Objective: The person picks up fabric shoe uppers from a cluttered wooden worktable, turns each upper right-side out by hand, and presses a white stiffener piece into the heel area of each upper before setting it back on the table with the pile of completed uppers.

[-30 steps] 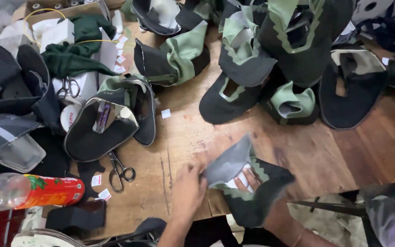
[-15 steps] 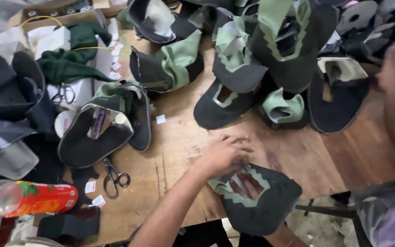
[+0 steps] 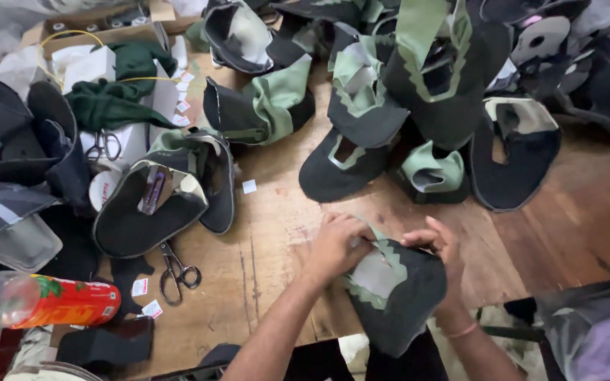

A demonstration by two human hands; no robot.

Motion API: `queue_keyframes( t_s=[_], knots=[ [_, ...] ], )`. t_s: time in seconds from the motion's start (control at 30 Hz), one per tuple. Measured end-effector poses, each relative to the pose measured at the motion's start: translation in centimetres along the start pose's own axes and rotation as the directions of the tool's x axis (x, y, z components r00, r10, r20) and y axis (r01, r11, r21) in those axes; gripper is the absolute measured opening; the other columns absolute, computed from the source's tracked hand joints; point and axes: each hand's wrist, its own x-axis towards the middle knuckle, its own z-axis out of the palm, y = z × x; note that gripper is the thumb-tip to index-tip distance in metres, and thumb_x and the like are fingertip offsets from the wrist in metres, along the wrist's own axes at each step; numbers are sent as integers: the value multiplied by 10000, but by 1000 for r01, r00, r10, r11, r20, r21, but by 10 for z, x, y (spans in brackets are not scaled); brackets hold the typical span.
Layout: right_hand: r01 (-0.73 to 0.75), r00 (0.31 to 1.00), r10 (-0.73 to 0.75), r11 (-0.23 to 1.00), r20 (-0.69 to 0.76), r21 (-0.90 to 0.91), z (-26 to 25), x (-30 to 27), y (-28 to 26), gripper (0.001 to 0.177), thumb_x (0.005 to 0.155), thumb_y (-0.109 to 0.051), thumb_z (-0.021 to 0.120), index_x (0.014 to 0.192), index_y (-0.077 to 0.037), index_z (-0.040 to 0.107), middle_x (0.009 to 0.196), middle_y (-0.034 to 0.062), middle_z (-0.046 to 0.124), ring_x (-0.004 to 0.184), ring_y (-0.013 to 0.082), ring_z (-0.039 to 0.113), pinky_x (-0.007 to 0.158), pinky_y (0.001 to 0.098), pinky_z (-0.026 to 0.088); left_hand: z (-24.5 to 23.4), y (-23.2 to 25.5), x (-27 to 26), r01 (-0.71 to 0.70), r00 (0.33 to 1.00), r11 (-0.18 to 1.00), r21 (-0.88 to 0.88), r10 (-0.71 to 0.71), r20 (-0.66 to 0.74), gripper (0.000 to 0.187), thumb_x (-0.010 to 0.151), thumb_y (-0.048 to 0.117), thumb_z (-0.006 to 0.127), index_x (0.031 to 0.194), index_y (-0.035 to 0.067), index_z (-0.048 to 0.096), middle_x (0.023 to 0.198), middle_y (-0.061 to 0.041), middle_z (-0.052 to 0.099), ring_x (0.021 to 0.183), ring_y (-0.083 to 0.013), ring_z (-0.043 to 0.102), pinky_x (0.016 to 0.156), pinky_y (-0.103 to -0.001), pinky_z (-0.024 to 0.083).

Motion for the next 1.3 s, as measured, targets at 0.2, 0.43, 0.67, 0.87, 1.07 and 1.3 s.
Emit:
queue_keyframes(
  t_s=[0.2,0.43,0.67,0.87,1.07,1.3],
  knots=[
    [267,900,-425,710,-95,-652,57,16,-98,809,722,-152,916,1342,-103,399,1189,92,587,1131,235,607,1119,412,411,10,6,-7,15,980,1000,19,-11,-198,180,735,144,808,889,165,718,891,9,721,970,-200,671,969,-402,401],
    [198,936,-332,777,-122,-598,38,6,-36,594,714,-217,930,1151,-15,581,1110,79,561,1028,229,578,1125,403,399,-1,22,-12,30,984,996,80,-16,-178,127,793,156,784,907,154,727,912,-9,722,993,-216,665,981,-406,404],
    [251,931,-365,617,12,-746,38,15,-49,513,645,-205,918,1009,-27,603,991,81,549,984,271,574,1170,475,341,-7,41,-15,23,982,972,234,21,-187,68,864,190,733,899,135,712,912,-18,731,995,-231,643,996,-436,398],
    [120,956,-254,793,-146,-597,38,16,-90,513,683,-197,904,1029,2,582,973,72,564,978,235,578,1143,421,382,1,53,-20,22,985,987,160,6,-170,44,882,170,700,896,133,682,898,-34,701,997,-253,626,989,-433,413],
    [50,964,-199,786,-176,-616,38,10,-49,624,720,-79,890,1198,-60,489,1011,18,507,995,171,522,1093,364,415,8,35,-8,-53,997,961,270,65,-38,56,906,161,672,941,117,674,927,-67,682,1048,-274,622,1002,-452,416],
    [-48,898,-62,970,-436,-237,36,-4,27,1064,779,-89,900,1628,-33,262,1168,34,461,1045,171,483,1017,318,450,-39,98,7,64,911,997,-47,-77,-404,471,938,320,703,1366,138,625,1229,-109,684,1207,-297,627,1059,-462,428]
  ],
)
